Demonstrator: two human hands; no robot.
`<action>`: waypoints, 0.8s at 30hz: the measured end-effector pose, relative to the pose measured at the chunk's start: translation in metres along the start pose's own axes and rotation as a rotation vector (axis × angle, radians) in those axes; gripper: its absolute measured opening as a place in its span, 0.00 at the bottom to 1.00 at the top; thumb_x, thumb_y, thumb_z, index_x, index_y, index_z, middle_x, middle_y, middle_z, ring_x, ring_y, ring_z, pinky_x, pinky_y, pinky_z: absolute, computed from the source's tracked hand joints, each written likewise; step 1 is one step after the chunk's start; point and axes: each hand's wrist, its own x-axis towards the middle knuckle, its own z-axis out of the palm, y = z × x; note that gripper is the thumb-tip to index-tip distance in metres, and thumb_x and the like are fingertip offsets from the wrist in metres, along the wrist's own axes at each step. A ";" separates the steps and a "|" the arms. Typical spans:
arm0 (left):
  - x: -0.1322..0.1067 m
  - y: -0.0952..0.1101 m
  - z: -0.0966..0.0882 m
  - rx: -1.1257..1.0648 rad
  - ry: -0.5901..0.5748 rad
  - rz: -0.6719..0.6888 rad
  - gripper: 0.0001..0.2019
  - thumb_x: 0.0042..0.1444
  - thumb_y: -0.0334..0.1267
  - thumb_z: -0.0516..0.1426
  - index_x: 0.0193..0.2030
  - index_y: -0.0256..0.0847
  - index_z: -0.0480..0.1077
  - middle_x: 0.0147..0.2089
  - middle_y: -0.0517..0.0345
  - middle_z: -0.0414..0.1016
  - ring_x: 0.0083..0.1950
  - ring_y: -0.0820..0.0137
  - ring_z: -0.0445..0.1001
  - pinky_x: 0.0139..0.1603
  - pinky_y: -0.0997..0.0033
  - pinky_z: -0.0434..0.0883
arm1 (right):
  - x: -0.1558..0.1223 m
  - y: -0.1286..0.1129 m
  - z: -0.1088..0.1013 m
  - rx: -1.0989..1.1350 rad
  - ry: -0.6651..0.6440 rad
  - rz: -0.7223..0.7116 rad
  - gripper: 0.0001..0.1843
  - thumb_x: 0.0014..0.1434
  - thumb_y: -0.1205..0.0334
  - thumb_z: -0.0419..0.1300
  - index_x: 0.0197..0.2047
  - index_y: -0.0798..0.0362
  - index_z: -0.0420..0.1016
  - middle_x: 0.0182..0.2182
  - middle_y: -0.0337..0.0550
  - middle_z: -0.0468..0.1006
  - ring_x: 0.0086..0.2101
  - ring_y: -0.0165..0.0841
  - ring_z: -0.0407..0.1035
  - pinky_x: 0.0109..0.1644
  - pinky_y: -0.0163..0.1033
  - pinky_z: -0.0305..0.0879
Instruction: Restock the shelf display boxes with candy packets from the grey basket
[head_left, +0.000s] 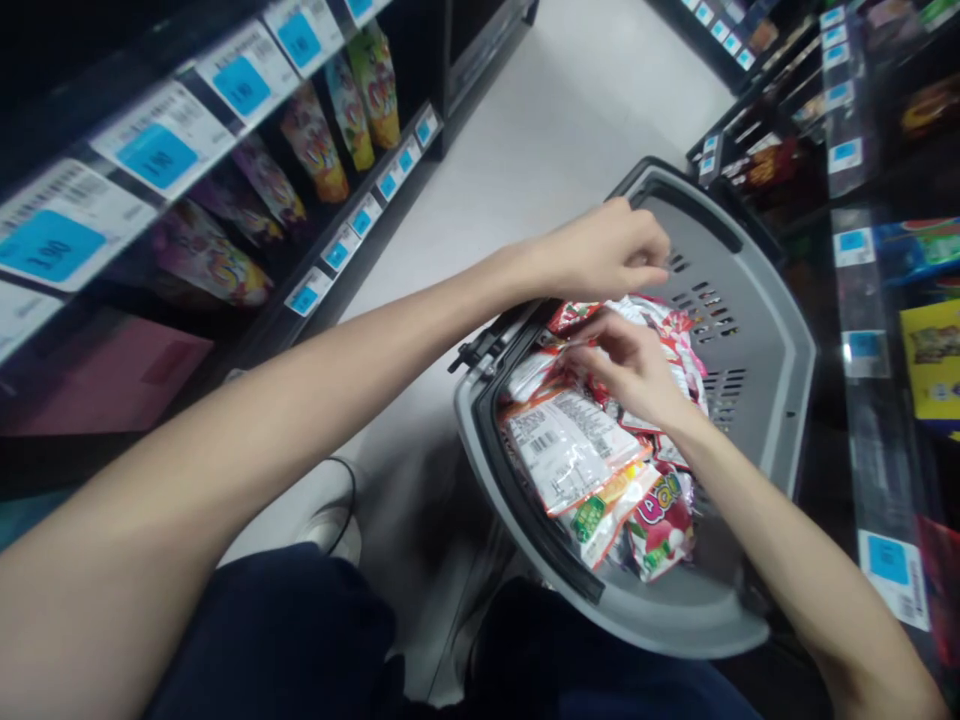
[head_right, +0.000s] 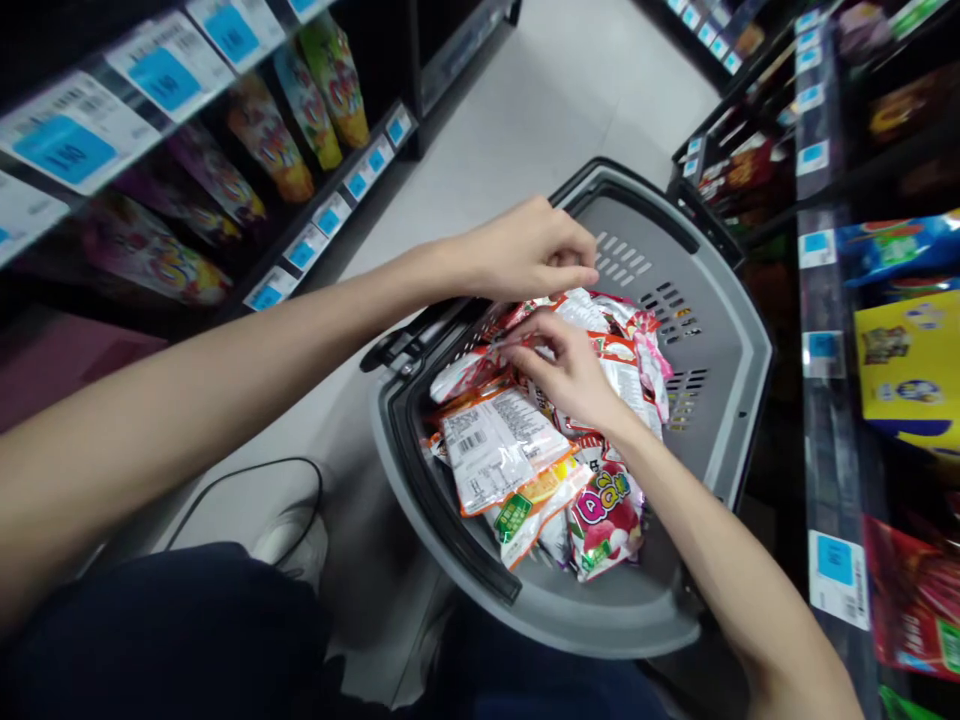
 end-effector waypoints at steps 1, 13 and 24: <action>0.000 0.000 -0.001 -0.017 -0.007 0.006 0.15 0.68 0.39 0.55 0.38 0.33 0.79 0.33 0.52 0.76 0.38 0.68 0.73 0.45 0.67 0.63 | 0.001 0.001 -0.006 0.069 0.079 0.020 0.18 0.62 0.46 0.72 0.37 0.51 0.77 0.33 0.41 0.78 0.34 0.32 0.72 0.41 0.39 0.72; -0.003 -0.012 0.002 -0.337 0.111 -0.063 0.22 0.65 0.55 0.61 0.54 0.37 0.73 0.36 0.54 0.77 0.44 0.61 0.77 0.51 0.63 0.73 | -0.002 0.019 -0.081 0.592 0.808 0.134 0.19 0.56 0.54 0.75 0.40 0.50 0.71 0.36 0.36 0.77 0.29 0.22 0.70 0.30 0.25 0.75; 0.003 -0.035 0.011 -0.376 0.390 -0.129 0.10 0.68 0.41 0.56 0.48 0.38 0.75 0.42 0.52 0.79 0.46 0.66 0.77 0.53 0.65 0.74 | -0.003 0.010 -0.059 0.317 0.521 0.076 0.21 0.60 0.41 0.72 0.42 0.50 0.81 0.36 0.39 0.81 0.34 0.32 0.77 0.41 0.40 0.79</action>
